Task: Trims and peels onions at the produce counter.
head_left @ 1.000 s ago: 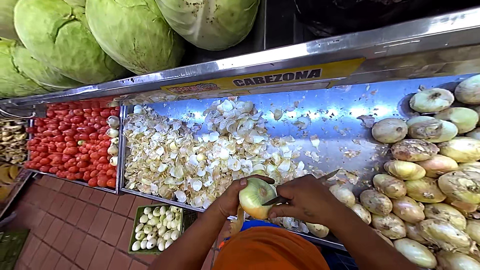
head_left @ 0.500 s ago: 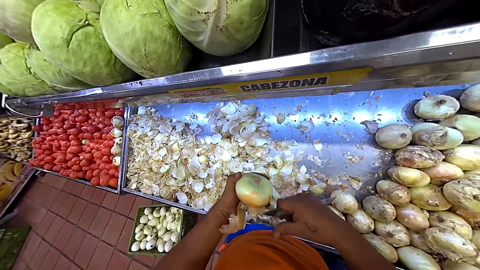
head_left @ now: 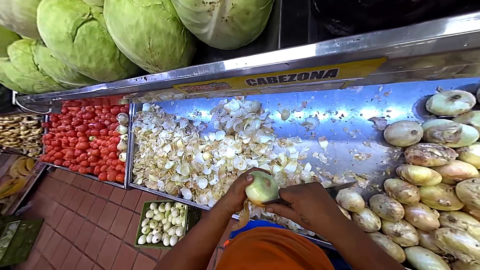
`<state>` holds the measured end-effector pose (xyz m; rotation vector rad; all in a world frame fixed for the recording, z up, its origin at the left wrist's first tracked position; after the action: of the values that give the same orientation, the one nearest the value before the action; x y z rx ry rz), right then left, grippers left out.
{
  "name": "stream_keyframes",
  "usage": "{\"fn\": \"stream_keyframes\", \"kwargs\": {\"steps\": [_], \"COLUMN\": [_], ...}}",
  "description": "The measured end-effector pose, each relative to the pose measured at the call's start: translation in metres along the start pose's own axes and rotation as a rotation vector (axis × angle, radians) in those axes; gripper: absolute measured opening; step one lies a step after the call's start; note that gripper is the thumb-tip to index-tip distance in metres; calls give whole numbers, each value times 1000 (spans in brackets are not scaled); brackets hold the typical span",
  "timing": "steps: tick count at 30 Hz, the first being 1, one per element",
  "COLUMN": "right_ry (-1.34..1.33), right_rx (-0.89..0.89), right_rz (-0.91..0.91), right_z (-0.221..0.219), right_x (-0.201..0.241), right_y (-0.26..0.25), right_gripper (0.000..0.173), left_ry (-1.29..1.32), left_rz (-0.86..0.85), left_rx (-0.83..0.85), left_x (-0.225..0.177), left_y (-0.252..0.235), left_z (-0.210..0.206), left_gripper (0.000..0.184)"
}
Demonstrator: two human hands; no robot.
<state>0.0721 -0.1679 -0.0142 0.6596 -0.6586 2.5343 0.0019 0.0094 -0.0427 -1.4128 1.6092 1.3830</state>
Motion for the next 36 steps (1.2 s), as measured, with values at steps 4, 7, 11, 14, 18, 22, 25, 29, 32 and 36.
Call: {"fn": "stream_keyframes", "kwargs": {"steps": [4, 7, 11, 14, 18, 22, 25, 29, 32, 36], "right_ry": [28, 14, -190, -342, -77, -30, -54, -64, -26, -82], "right_rx": [161, 406, 596, 296, 62, 163, 127, 5, 11, 379], "right_rz": [59, -4, -92, -149, -118, -119, -95, -16, 79, 86], "right_z": [-21, -40, -14, 21, 32, 21, 14, 3, -10, -30], "right_x": [18, 16, 7, 1, -14, -18, -18, -14, -1, 12], "right_y": [15, 23, 15, 2, -15, -24, -21, -12, -1, 13], "right_gripper": [71, 70, 70, 68, 69, 71, 70, 67, 67, 69], "left_ry": [94, 195, 238, 227, 226, 219, 187, 175, 178, 230], "left_rz": [72, 134, 130, 145, 176, 181, 169, 164, 152, 147], "left_rx": [-271, -414, -361, -347, -267, -150, -160, -237, -341, -382], "left_x": [0, -5, -6, -6, -6, -5, -5, -5, -11, -16], "left_y": [5, 7, 6, 7, 8, 7, 8, 9, 9, 9], "left_z": [0, -3, -2, -2, -9, -15, -13, -8, -9, -10], "left_gripper": [82, 67, 65, 65, 76, 77, 74, 73, 63, 64]}}
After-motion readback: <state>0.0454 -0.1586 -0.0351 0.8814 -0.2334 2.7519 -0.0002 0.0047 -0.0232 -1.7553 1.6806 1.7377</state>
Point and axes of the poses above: each hand's wrist, its own y-axis away from the middle knuckle, its own z-axis out of the back of the hand, x = y × z, the point moved 5 cm from there along -y, towards the middle knuckle, and after that the axes turned 6 degrees about -x, right-handed, at the moved point
